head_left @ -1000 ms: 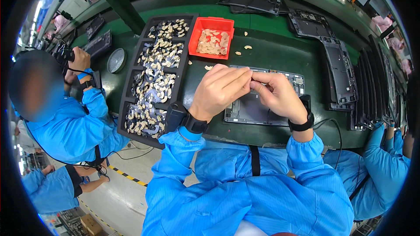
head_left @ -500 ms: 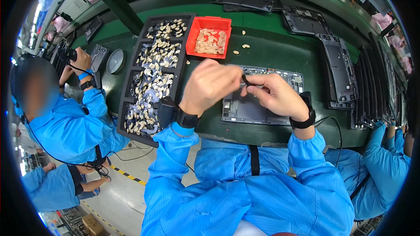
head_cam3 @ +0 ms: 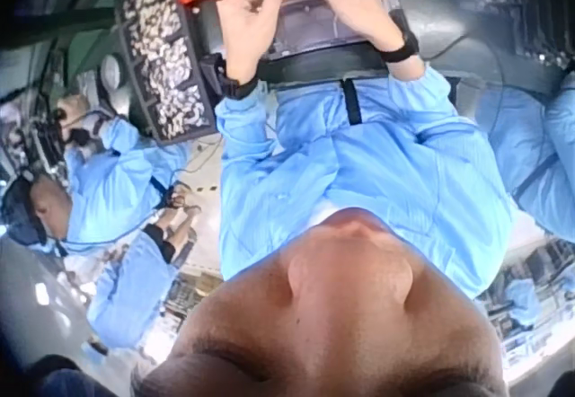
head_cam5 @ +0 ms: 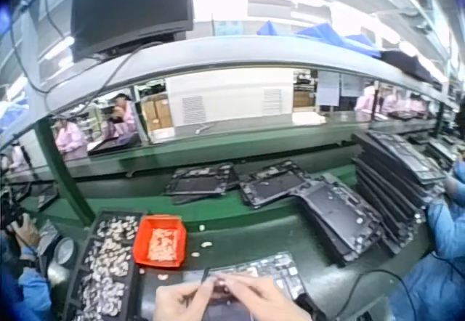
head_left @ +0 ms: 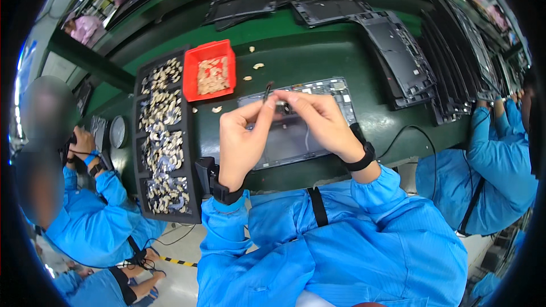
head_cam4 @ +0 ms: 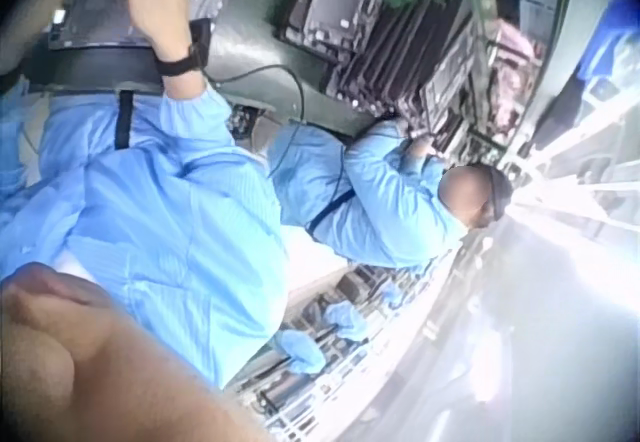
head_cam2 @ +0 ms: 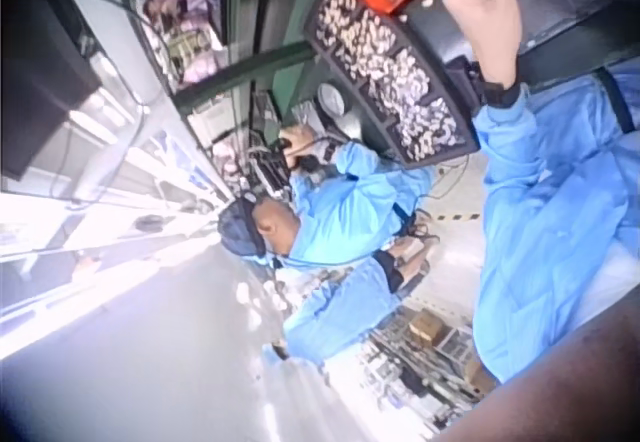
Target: Assembling internal components, including batteries and motherboards, into laptop casings on a factory assembly line.
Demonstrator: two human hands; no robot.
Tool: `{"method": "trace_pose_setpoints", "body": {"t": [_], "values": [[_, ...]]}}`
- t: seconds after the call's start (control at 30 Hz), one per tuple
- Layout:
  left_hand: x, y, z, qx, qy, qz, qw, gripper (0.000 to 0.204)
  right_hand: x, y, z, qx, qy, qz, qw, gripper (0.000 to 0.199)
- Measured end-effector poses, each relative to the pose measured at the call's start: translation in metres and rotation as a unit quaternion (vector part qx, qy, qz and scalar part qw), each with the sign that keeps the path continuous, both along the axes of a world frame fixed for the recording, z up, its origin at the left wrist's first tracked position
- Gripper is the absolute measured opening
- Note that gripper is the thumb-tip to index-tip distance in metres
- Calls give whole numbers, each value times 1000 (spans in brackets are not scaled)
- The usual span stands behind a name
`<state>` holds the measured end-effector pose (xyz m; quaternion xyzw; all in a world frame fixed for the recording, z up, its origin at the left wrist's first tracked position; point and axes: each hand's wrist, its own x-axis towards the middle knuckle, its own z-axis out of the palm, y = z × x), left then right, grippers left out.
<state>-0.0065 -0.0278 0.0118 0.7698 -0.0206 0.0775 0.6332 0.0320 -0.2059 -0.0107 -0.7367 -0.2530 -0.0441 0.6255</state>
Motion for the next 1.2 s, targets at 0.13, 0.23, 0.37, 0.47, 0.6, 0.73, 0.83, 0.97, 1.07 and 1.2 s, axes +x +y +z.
{"method": "trace_pose_setpoints", "body": {"t": [0.13, 0.23, 0.37, 0.47, 0.6, 0.73, 0.83, 0.97, 1.07, 1.2], "values": [[2, -25, 3, 12, 58, -186, 981, 32, -20, -22, -1, 237, 208, 12, 949, 26], [17, -35, -2, 282, -32, -137, 949, 46, -19, -46, -8, 281, 141, -80, 946, 26], [44, -22, -32, 431, -181, -88, 880, 76, -26, -93, 2, 256, 244, -65, 933, 21], [31, -23, -27, 459, -86, -162, 869, 58, -39, -115, 1, 154, 280, -61, 946, 14], [-4, -31, -11, 476, -141, -158, 854, 45, -61, -133, -12, 90, 296, -63, 949, 13], [12, -28, -26, 507, -230, -249, 792, 32, -58, -131, -15, 84, 307, -69, 946, 14], [20, -24, -35, 487, -227, -273, 798, 30, -50, -120, -13, 60, 301, -62, 950, 15], [20, -22, -40, 487, -252, -279, 788, 29, -36, -103, -9, -35, 310, -81, 947, 16], [21, -23, -41, 463, -241, -274, 808, 30, -30, -85, -14, -79, 237, -110, 962, 17], [24, -24, -41, 453, -226, -282, 815, 34, -18, -71, -15, -115, 237, -138, 955, 15]]}}
